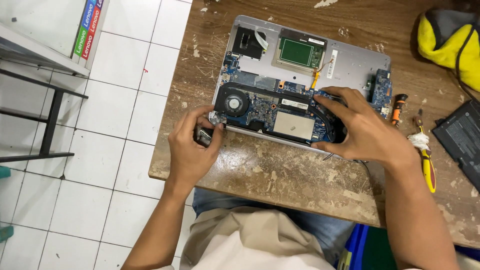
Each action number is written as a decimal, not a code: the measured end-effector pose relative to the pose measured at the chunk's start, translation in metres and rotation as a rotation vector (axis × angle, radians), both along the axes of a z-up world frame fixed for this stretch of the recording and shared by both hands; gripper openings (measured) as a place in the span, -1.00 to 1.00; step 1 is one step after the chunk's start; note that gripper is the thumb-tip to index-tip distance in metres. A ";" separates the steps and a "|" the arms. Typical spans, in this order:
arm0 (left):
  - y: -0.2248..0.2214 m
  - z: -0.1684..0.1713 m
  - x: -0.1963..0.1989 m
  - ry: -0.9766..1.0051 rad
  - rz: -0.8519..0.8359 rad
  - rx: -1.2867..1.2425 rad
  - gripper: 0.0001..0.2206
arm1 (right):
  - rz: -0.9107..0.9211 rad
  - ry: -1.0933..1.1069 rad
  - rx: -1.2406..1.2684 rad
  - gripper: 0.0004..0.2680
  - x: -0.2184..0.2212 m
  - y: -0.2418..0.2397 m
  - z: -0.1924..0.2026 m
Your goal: Installing a motherboard into a laptop chassis by aligning the board, connecting internal ribbon cables, and securing it with screws.
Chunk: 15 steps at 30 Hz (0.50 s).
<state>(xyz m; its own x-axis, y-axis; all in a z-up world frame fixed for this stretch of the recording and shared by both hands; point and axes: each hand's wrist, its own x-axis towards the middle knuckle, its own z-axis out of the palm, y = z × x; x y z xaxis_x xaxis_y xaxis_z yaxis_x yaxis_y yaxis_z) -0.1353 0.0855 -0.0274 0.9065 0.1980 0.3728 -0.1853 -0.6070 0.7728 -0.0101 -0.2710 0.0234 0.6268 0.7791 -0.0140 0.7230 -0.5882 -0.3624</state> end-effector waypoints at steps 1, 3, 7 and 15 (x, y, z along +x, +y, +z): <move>0.000 0.001 0.001 -0.001 -0.007 0.000 -0.70 | -0.007 -0.001 0.000 -0.20 0.000 -0.001 -0.002; 0.000 0.002 0.004 0.073 0.026 -0.021 -0.61 | -0.002 -0.018 0.007 -0.20 0.000 -0.002 -0.006; -0.006 0.012 0.012 0.120 0.032 -0.025 -0.52 | -0.027 0.019 0.001 -0.18 -0.002 0.001 -0.008; -0.029 0.013 0.016 -0.021 0.109 0.236 -0.54 | -0.128 0.227 0.004 -0.28 -0.005 0.000 -0.003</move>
<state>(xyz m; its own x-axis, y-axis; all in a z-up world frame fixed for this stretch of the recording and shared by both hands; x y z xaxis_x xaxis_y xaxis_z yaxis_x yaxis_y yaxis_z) -0.1188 0.0563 -0.0144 0.8764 0.1989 0.4386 -0.1235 -0.7875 0.6038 -0.0153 -0.2710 0.0207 0.7015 0.6939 -0.1625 0.5425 -0.6678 -0.5096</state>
